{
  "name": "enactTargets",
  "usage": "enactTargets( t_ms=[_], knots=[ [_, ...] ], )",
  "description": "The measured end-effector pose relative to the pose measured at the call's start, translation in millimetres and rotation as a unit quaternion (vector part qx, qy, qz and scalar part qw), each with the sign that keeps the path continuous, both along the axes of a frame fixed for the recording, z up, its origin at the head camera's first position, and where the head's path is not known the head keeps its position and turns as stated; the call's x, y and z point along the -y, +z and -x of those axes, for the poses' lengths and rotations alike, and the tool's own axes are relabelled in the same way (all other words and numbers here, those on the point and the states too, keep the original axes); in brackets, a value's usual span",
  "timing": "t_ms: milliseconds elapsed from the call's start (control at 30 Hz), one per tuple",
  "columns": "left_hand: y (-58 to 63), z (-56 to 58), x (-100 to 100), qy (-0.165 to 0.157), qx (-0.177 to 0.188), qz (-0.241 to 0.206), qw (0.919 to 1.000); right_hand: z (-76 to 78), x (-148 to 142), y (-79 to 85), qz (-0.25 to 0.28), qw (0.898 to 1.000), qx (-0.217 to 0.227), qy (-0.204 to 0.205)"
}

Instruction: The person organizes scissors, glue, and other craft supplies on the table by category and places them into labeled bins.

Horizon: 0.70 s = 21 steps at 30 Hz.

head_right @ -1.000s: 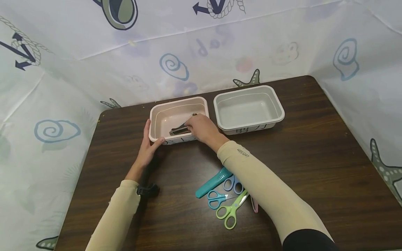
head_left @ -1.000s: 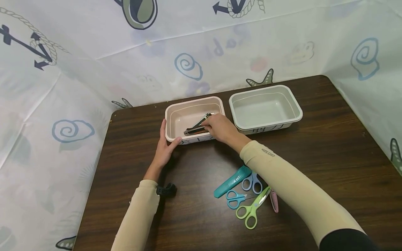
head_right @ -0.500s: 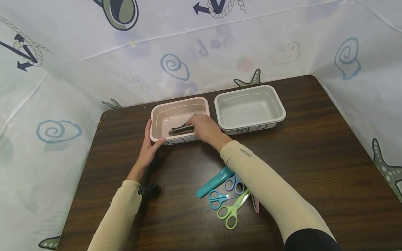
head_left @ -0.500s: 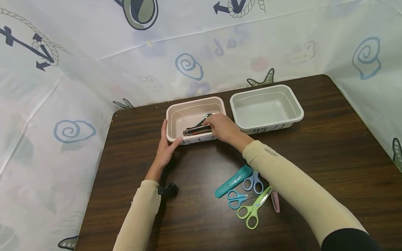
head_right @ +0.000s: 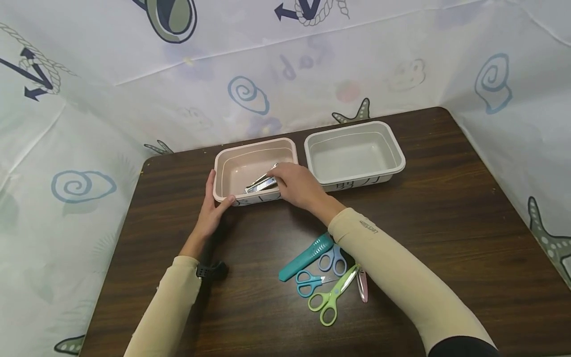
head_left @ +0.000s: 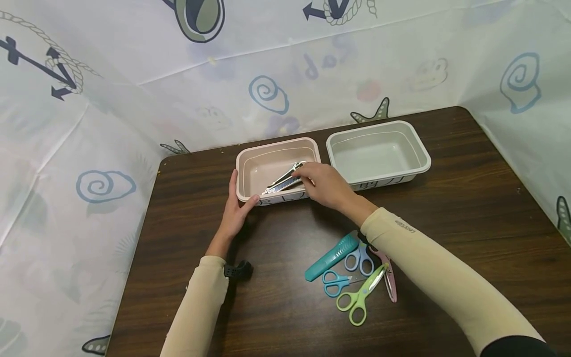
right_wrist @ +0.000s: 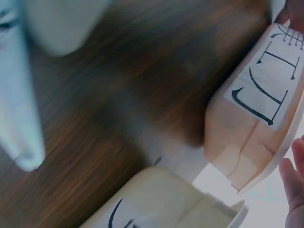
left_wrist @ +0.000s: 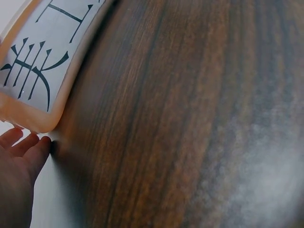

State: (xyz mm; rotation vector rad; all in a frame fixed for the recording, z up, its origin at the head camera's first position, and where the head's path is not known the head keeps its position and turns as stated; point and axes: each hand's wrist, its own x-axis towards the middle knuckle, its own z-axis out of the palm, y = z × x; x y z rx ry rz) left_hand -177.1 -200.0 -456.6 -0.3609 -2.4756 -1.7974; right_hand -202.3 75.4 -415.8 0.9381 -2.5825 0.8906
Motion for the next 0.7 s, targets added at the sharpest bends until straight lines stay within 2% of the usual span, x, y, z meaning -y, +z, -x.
enactTargets(
  t_ms=[200,333,433,567,700],
  knots=[
    [-0.9,-0.6,0,0.001,0.001,0.003,1.0000,-19.6,-16,-0.9,-0.019,0.996,-0.063,0.054],
    [0.0,-0.2,1,0.003,-0.002,0.005,1.0000,-33.3,-28,-1.2,-0.039,0.992,-0.089,0.084],
    [0.7,0.1,1,0.005,-0.003,0.006,1.0000,-43.6,-35,-3.8,-0.069,0.989,-0.076,0.107],
    [0.3,-0.2,2,0.005,-0.001,0.008,1.0000,-59.5,-43,-13.6,-0.118,0.983,-0.030,0.139],
    [0.6,-1.2,2,0.006,0.003,0.012,0.9999,-78.1,-46,-24.6,-0.176,0.968,0.021,0.175]
  ],
)
